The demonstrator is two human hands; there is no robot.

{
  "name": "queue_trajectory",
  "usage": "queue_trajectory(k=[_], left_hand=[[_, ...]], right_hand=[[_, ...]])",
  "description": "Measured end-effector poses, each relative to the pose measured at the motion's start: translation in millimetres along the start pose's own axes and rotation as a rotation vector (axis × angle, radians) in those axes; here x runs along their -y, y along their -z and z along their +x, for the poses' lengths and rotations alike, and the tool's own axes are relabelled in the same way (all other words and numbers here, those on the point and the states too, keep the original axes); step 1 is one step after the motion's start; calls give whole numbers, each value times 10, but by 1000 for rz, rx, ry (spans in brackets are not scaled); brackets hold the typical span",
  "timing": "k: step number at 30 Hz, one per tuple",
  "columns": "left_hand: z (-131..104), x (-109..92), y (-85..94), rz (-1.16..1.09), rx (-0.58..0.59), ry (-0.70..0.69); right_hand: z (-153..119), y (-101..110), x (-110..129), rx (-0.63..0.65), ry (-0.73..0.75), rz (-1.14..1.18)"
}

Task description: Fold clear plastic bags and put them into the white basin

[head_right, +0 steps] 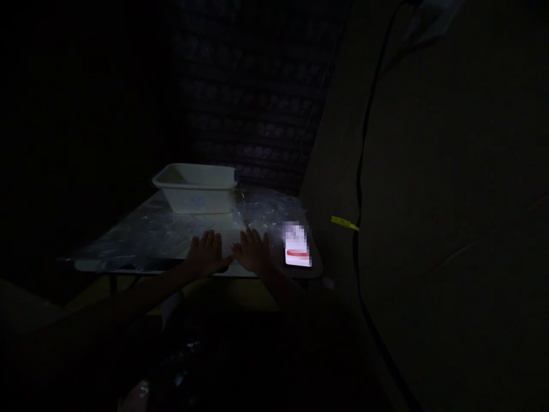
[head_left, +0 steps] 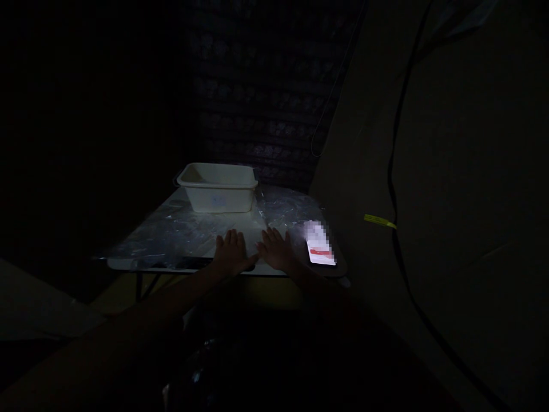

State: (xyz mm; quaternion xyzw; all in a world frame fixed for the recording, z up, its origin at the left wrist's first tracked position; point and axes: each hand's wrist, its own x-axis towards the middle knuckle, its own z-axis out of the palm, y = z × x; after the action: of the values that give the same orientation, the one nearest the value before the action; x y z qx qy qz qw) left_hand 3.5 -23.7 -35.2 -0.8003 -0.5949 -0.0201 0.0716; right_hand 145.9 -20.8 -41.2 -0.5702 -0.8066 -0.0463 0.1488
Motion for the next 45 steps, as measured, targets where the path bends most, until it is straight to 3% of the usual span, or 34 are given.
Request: queue_trajectory(k=[7,10,12,14,21,29,37,40,43,45], left_hand=[[16,70,-14,-19,-76,-2],[-1,104,137,-49,-180,-210],[-40,75,261,-64,-150,-445],[-96,-2,354,-36,-122,-582],[-179,-224,357,81,-140,-700],[-158,-236,397,51,-87,-686],[16,112,649,-566,-118,-313],[6,129,656,-526,-80,-400],[-67,14,575,-313,2,-551],[-109,-70,507,-201,19,-577]], right_hand=[[38,10,-79,11,-20,101],[112,105,-131,-49,-44,220],[152,195,-160,-110,-38,287],[169,274,-184,-164,-31,332],[122,332,-255,-206,-81,399],[119,351,-259,-237,-108,523],[249,248,-443,-246,-391,1203],[274,189,-500,-261,-445,1293],[270,165,-514,-279,-456,1311],[260,170,-507,-283,-447,1310]])
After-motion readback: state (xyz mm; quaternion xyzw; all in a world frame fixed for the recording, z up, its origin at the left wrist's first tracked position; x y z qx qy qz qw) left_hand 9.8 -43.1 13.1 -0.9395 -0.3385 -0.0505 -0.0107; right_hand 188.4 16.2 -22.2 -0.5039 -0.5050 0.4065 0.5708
